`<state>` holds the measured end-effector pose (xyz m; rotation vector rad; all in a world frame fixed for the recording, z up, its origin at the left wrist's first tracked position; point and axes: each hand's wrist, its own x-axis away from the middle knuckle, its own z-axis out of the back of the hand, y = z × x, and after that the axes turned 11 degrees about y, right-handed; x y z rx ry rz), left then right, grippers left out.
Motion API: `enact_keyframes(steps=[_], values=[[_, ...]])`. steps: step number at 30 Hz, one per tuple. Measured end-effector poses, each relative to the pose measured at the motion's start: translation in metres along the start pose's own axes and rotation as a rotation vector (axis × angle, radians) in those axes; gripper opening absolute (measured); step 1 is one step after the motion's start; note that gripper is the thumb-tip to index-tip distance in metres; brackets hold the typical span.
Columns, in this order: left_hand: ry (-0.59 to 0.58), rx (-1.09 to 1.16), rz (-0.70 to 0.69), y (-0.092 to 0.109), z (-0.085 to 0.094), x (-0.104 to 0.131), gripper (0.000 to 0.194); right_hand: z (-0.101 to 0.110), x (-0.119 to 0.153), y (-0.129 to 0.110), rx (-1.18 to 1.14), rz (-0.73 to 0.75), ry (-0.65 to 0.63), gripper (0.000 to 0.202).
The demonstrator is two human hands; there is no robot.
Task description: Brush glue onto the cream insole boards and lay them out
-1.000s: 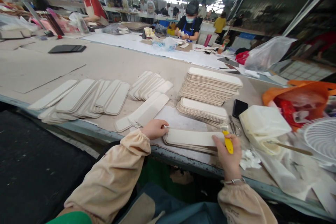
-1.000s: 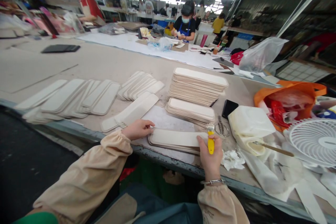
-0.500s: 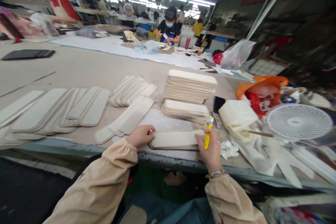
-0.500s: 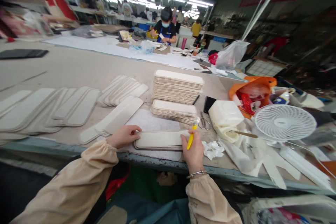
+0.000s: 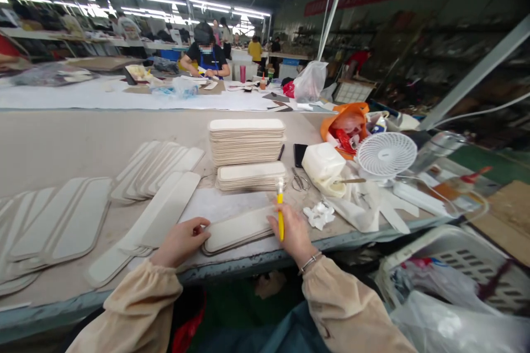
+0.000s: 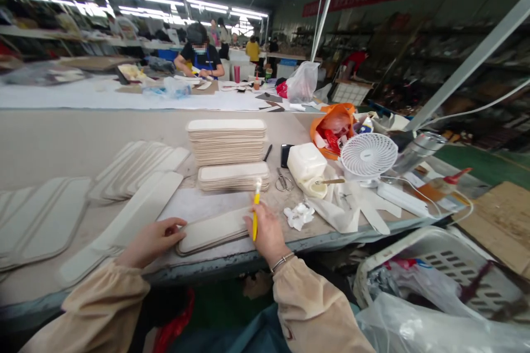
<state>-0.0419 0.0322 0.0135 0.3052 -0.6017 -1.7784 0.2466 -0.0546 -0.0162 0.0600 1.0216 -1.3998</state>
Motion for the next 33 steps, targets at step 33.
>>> enact_keyframes(steps=[33], values=[[0.055,0.292,0.009,0.004,-0.005,0.002,0.017,0.008,0.006,0.034,0.072,-0.336,0.032,0.034]])
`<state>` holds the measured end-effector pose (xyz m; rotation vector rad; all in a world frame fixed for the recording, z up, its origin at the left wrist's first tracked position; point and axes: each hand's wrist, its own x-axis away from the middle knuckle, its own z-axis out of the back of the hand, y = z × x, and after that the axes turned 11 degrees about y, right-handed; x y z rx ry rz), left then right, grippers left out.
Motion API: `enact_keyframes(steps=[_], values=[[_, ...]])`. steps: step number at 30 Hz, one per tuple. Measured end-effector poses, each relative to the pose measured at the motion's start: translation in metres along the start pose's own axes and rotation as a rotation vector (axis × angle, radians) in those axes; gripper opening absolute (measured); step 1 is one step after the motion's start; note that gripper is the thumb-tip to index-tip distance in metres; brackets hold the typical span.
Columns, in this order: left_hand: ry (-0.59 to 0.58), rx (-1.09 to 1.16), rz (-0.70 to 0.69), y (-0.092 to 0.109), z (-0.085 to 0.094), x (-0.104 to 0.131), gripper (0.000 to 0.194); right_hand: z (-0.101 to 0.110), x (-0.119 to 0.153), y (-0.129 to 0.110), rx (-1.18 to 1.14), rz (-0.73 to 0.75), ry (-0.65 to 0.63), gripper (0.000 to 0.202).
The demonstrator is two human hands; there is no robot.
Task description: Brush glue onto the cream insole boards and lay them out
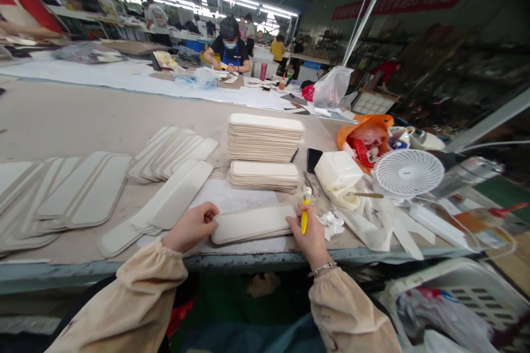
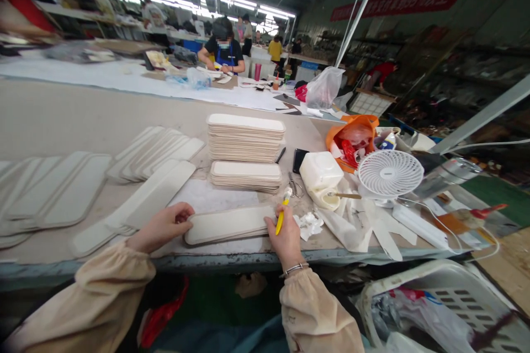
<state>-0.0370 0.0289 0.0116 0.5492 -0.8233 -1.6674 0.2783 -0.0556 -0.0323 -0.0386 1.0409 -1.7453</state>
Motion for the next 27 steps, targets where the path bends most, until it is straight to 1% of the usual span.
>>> enact_keyframes(steps=[2,7,10,13,16,19,22,25,27], values=[[-0.002,0.102,0.023,0.001,0.000,0.001,0.017,-0.002,0.000,0.002,-0.055,-0.014,0.018,0.038],[0.004,0.261,0.078,0.008,0.001,0.002,0.017,-0.005,0.001,0.002,-0.218,-0.043,0.063,0.039],[0.005,0.406,0.158,0.014,0.001,0.004,0.021,-0.007,0.002,-0.001,-0.357,-0.078,0.097,0.039],[-0.039,0.561,0.248,0.018,0.000,0.007,0.025,-0.008,0.002,-0.007,-0.505,-0.137,0.118,0.041],[-0.037,0.680,0.310,0.021,-0.001,0.011,0.029,-0.005,-0.002,-0.013,-0.569,-0.184,0.135,0.044],[-0.044,0.822,0.376,0.029,-0.001,0.015,0.034,0.003,-0.011,-0.017,-0.638,-0.206,0.162,0.045],[-0.135,0.961,0.457,0.039,-0.001,0.021,0.047,0.013,-0.022,-0.019,-0.725,-0.212,0.212,0.048],[-0.326,1.084,0.508,0.045,-0.009,0.029,0.060,0.021,-0.033,-0.022,-0.800,-0.213,0.258,0.050],[-0.463,1.183,0.550,0.046,-0.022,0.036,0.058,0.025,-0.037,-0.025,-0.840,-0.219,0.254,0.050]])
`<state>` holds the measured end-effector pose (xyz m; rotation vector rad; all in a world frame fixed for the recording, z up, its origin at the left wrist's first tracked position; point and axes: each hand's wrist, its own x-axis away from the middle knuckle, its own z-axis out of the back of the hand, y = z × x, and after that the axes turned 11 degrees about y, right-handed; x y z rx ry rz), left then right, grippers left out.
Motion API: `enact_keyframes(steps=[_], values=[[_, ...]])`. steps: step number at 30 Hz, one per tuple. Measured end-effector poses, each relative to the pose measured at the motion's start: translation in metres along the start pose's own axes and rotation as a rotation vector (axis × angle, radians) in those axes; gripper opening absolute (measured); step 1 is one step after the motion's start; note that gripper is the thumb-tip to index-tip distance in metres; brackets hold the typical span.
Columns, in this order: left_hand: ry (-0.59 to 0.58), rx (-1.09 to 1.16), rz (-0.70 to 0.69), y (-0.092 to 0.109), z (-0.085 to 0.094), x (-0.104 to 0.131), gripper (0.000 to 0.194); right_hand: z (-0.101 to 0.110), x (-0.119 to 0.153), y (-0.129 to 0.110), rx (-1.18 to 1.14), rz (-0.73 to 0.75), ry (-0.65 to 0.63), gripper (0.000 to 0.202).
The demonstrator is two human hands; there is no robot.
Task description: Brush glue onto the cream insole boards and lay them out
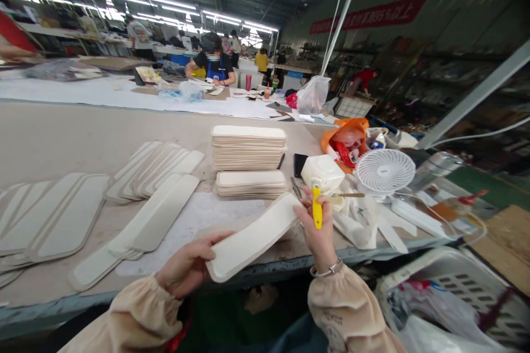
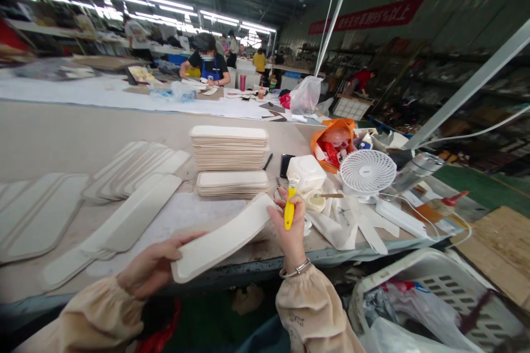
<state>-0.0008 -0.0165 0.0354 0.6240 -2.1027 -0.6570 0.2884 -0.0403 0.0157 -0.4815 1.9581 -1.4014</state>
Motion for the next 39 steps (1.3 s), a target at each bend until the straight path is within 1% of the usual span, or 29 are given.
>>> enact_keyframes(steps=[1,3,6,8,11,13,17,22,27,34,39], values=[[-0.035,0.044,0.050,-0.008,-0.003,-0.002,0.054,0.000,-0.002,-0.002,-0.012,-0.008,-0.006,0.050],[-0.048,0.112,0.133,-0.024,-0.008,-0.005,0.042,0.000,-0.004,-0.004,-0.024,-0.020,-0.011,0.051],[-0.025,0.135,0.159,-0.045,-0.018,-0.008,0.032,0.000,-0.006,-0.004,-0.053,-0.049,-0.004,0.052],[-0.076,0.102,0.133,-0.054,-0.024,-0.009,0.031,-0.001,-0.006,-0.003,-0.092,-0.082,-0.006,0.052],[-0.162,0.002,0.098,-0.063,-0.032,-0.009,0.037,-0.004,-0.005,-0.002,-0.151,-0.126,-0.024,0.052],[-0.153,-0.070,0.087,-0.068,-0.035,-0.009,0.040,-0.006,-0.004,-0.002,-0.181,-0.142,-0.047,0.050],[-0.089,-0.162,0.040,-0.073,-0.037,-0.012,0.042,-0.008,-0.002,-0.002,-0.165,-0.129,-0.086,0.048],[-0.065,-0.188,-0.017,-0.077,-0.035,-0.015,0.042,-0.008,0.001,-0.002,-0.069,-0.101,-0.130,0.045],[-0.088,-0.158,-0.003,-0.080,-0.034,-0.017,0.042,-0.009,0.003,-0.001,-0.063,-0.098,-0.134,0.043],[-0.123,-0.133,0.001,-0.081,-0.034,-0.017,0.042,-0.013,0.003,0.001,-0.090,-0.118,-0.131,0.046],[-0.167,-0.088,0.026,-0.079,-0.035,-0.014,0.041,-0.014,0.003,0.001,-0.135,-0.132,-0.139,0.045]])
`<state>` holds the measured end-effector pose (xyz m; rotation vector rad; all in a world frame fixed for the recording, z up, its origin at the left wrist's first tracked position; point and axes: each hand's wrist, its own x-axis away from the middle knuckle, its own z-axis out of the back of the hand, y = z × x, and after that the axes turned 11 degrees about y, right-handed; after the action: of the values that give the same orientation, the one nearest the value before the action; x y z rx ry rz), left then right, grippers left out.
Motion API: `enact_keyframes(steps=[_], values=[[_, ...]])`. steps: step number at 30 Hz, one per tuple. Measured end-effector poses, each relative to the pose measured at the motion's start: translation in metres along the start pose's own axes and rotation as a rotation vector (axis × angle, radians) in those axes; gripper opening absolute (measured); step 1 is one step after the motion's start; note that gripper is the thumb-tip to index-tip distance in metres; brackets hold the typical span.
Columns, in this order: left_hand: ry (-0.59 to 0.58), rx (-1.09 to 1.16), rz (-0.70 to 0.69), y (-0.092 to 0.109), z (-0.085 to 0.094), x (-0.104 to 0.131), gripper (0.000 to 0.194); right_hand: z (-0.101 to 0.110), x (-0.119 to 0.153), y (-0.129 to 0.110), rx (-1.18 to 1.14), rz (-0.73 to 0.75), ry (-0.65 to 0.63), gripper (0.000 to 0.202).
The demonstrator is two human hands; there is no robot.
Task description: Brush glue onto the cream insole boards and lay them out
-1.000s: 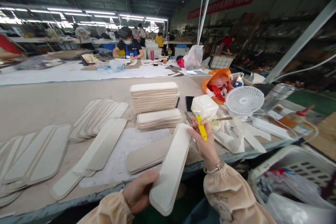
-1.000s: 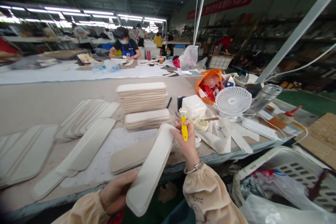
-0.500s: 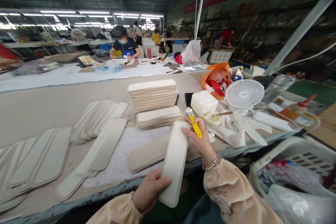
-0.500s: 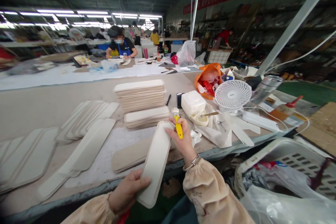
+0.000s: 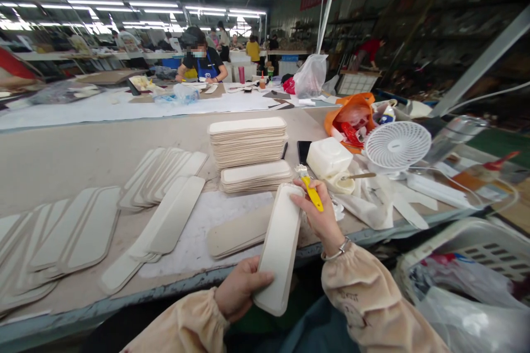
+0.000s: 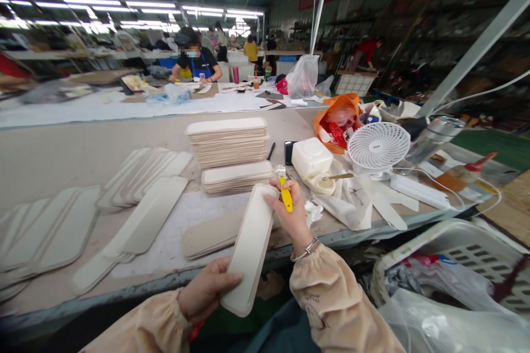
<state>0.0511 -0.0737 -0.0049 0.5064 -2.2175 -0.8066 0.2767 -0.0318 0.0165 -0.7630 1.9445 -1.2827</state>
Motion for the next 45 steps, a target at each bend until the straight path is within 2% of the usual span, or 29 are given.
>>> enact_keyframes(steps=[5,11,23,30,35,45], values=[[0.017,0.160,0.033,0.004,0.002,0.001,0.036,-0.001,0.000,0.002,0.006,-0.017,0.016,0.048],[-0.074,0.055,0.075,0.004,0.004,0.000,0.045,0.002,-0.004,0.009,-0.040,-0.010,0.014,0.052],[-0.063,0.008,0.070,-0.001,0.002,-0.002,0.047,0.003,-0.005,0.012,-0.037,0.008,0.009,0.053],[-0.083,0.014,0.043,-0.001,0.002,-0.001,0.055,0.004,-0.002,0.010,-0.044,-0.007,0.006,0.050],[-0.100,0.064,0.023,0.001,0.003,0.000,0.046,0.002,0.001,0.004,-0.044,-0.016,0.006,0.047],[-0.018,0.033,0.016,-0.001,0.003,-0.004,0.039,-0.001,0.005,0.002,-0.018,-0.025,0.013,0.046]])
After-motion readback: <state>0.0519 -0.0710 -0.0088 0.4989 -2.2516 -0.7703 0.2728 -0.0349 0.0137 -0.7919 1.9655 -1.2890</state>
